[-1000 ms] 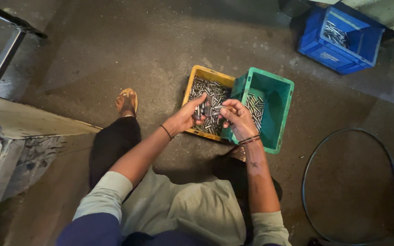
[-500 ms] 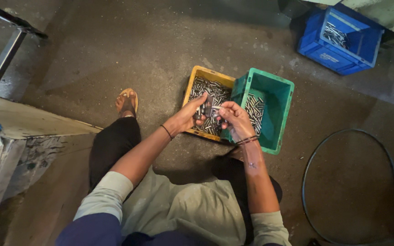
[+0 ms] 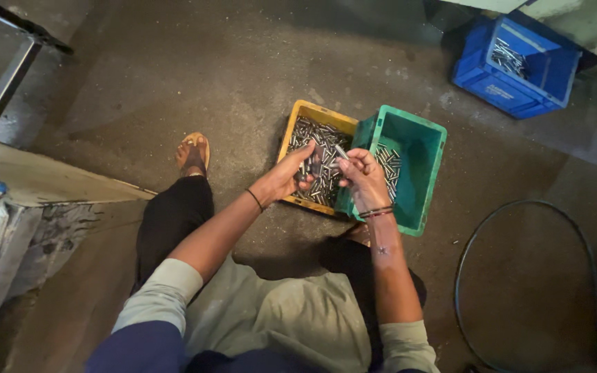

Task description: The person repeatedly picks small cylindrical metal parts from a yellow crate and transfers them into a green crate. The hands handle the parts one at a time or in small handfuls, moving them between the two containers on the floor.

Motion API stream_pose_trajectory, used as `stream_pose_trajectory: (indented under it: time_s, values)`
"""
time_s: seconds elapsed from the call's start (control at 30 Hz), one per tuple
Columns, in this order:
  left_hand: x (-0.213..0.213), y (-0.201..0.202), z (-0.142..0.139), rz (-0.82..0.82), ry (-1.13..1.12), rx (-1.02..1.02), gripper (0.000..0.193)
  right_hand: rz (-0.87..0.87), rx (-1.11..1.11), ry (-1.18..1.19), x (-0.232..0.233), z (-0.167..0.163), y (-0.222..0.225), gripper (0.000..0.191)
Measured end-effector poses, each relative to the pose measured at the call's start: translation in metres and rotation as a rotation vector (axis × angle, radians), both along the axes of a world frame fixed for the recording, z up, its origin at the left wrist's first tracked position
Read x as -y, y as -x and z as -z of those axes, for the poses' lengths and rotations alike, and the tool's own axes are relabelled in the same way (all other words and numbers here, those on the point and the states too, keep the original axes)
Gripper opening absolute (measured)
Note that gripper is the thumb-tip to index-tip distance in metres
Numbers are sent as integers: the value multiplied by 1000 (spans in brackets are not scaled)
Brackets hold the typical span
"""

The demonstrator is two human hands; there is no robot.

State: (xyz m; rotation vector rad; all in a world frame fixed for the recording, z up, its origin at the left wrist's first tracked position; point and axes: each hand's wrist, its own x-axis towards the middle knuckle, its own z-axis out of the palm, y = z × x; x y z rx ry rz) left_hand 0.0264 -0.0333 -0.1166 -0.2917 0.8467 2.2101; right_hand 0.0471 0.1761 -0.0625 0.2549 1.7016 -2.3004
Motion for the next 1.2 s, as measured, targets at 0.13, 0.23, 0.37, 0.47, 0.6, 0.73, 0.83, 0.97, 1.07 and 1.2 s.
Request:
stream_pose_trajectory:
  time_s: [0.13,0.23,0.37,0.47,0.6,0.73,0.83,0.97,1.07,1.2]
  values:
    - [-12,-2,-1,-15,1,3,37,7,-27,27,1,5,-3,23]
    - [-15,-1,-3,-21,10,-10,37,21,-40,4,-1,5,-3,22]
    - [-18,-1,-9,-26,34,-59,36,31,-77,-82,3,5,-1,21]
    - [-21,-2,-12,-16,85,-84,35,48,-45,-103,7,4,0,22]
    - [-22,2,-6,-67,123,-48,37,71,2,-135,-3,-3,-1,19]
    - [-14,8,7,-224,43,126,36,86,-45,-122,-14,1,8,20]
    - [-9,9,8,-266,5,230,39,35,-210,-565,-18,10,12,24]
    - [-16,4,4,-322,-126,293,38,38,-382,-700,-13,12,2,20]
    - [-22,3,1,-358,-177,209,40,-93,-256,-626,9,11,-8,14]
    - [-25,6,3,-289,-217,153,64,-283,-509,-868,39,11,-18,30]
